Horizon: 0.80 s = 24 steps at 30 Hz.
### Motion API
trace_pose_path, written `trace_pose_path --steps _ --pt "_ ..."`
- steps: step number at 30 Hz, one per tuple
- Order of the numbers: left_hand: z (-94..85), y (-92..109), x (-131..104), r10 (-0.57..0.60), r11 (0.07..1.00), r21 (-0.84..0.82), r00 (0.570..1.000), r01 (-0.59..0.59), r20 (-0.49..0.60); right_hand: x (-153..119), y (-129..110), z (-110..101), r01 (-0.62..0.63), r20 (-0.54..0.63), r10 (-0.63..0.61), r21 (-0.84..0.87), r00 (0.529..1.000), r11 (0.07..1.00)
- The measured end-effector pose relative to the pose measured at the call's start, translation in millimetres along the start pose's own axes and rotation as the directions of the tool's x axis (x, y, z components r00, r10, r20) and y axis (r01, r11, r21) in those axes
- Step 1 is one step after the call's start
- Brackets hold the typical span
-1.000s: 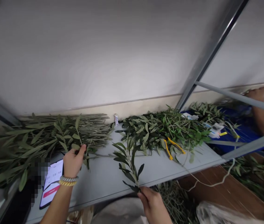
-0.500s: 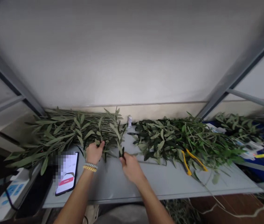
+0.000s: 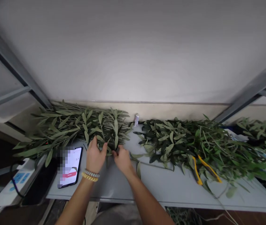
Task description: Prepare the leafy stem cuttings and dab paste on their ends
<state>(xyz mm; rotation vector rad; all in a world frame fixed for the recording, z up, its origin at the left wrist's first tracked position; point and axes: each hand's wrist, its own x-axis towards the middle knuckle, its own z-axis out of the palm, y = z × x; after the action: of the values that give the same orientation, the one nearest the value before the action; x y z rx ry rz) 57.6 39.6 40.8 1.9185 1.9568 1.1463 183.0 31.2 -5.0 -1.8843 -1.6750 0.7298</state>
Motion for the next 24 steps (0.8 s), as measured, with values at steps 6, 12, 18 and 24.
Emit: trace_pose_path --steps 6,12,18,24 --pt "-30.6 14 -29 -0.262 0.86 -0.469 0.963 0.2 -0.071 -35 12 -14 0.076 -0.241 -0.005 0.284 0.97 0.956" --pt "-7.4 24 -68 -0.289 0.467 -0.715 0.853 0.521 0.434 -100 14 -28 0.245 -0.044 -0.264 0.544 0.963 0.803" --pt "27.8 48 -111 -0.261 0.32 -0.672 0.744 0.668 0.615 -124 32 -36 0.128 -0.146 -0.046 0.619 0.988 0.775" --pt "27.3 60 -123 -0.198 0.437 -0.643 0.764 0.63 0.614 -120 45 -45 0.041 -0.043 -0.015 0.698 0.999 0.715"
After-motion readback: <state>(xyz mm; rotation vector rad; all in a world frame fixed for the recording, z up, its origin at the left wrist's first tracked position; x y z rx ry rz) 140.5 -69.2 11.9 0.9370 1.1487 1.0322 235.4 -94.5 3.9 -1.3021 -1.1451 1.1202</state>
